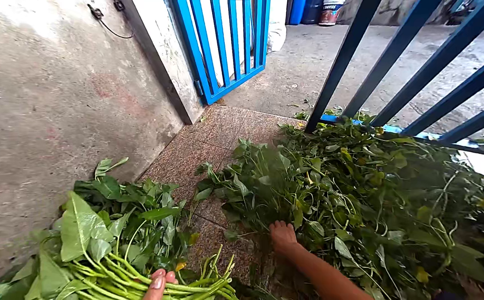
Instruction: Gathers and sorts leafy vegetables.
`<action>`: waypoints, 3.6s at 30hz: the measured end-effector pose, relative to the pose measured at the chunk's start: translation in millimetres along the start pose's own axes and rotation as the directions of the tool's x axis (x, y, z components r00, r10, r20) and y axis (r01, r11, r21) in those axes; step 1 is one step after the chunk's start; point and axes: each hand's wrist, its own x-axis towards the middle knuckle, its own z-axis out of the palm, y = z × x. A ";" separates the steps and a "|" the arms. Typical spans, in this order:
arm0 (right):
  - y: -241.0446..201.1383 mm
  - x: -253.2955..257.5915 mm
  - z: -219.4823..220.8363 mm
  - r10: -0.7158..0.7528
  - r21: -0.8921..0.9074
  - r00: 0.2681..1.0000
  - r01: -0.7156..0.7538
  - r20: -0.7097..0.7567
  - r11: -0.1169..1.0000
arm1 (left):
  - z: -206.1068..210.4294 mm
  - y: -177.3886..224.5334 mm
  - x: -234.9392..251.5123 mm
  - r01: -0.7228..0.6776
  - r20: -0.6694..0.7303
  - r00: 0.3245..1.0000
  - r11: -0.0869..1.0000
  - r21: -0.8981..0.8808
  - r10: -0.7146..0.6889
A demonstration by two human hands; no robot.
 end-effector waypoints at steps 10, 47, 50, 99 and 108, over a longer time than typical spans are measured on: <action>72.5 -127.3 -86.7 -0.213 0.955 0.931 0.293 -0.298 -0.052 | 11.6 10.2 -16.5 0.038 0.056 0.998 0.999 -0.036 -0.036; -45.3 -94.2 91.9 -0.289 -0.014 0.931 0.299 0.222 0.954 | -29.5 44.8 -13.4 -0.241 -0.161 0.958 0.971 0.011 0.239; -41.7 -92.2 92.3 -0.395 0.015 0.912 0.396 0.111 0.918 | -17.5 40.4 -18.4 -0.229 -0.176 0.958 0.973 0.001 0.226; -3.9 -203.9 -31.3 -0.474 0.812 0.750 0.572 -0.461 0.115 | 5.6 13.0 -27.5 -0.171 -0.085 0.980 0.982 0.077 0.178; -16.6 -217.7 -17.5 -0.285 0.227 0.408 0.834 -0.868 0.502 | 19.2 7.1 -45.7 0.127 -0.011 0.992 0.991 0.044 -0.127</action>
